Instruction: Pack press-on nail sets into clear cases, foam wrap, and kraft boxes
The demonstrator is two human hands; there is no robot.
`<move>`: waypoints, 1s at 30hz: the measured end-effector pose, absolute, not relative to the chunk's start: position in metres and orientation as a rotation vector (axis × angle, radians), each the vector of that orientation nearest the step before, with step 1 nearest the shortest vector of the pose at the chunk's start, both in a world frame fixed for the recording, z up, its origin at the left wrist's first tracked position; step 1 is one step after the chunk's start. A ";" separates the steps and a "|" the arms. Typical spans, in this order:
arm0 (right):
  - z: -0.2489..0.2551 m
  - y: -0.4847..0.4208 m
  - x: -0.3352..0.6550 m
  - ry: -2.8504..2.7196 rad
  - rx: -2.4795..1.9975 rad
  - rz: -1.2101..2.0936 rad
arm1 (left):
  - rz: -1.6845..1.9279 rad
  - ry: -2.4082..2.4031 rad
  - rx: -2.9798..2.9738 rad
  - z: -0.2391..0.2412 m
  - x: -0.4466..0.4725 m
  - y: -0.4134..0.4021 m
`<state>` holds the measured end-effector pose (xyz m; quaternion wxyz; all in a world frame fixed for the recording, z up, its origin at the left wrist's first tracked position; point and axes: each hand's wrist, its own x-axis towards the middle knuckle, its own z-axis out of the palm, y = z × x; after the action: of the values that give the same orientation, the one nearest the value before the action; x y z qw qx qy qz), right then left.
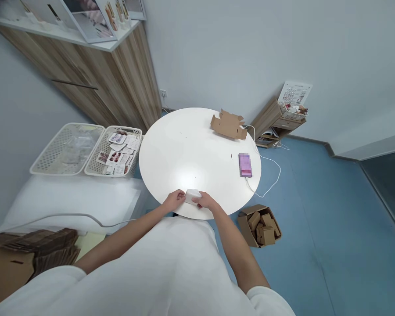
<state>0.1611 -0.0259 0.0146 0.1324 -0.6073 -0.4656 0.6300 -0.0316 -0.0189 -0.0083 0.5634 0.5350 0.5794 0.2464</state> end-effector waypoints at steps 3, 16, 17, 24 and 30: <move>0.008 -0.033 0.155 -1.243 -1.854 1.744 | 0.554 1.387 1.313 -0.012 -0.032 -0.020; -0.005 -0.047 0.133 -1.262 -2.242 0.979 | 0.448 1.469 1.409 -0.016 -0.025 -0.016; -0.005 -0.047 0.133 -1.230 -2.249 1.006 | 0.431 1.483 1.409 -0.016 -0.025 -0.016; 0.000 -0.075 0.143 -0.924 -2.140 1.140 | 0.326 1.519 1.384 -0.017 -0.034 -0.017; 0.001 -0.086 0.150 -0.690 -2.055 1.229 | 0.202 1.563 1.380 -0.012 -0.036 -0.014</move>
<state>0.1500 -0.0862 0.0007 0.3194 -0.7815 -0.2625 0.4673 -0.0364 -0.0142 -0.0125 0.4999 0.5706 0.6462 0.0834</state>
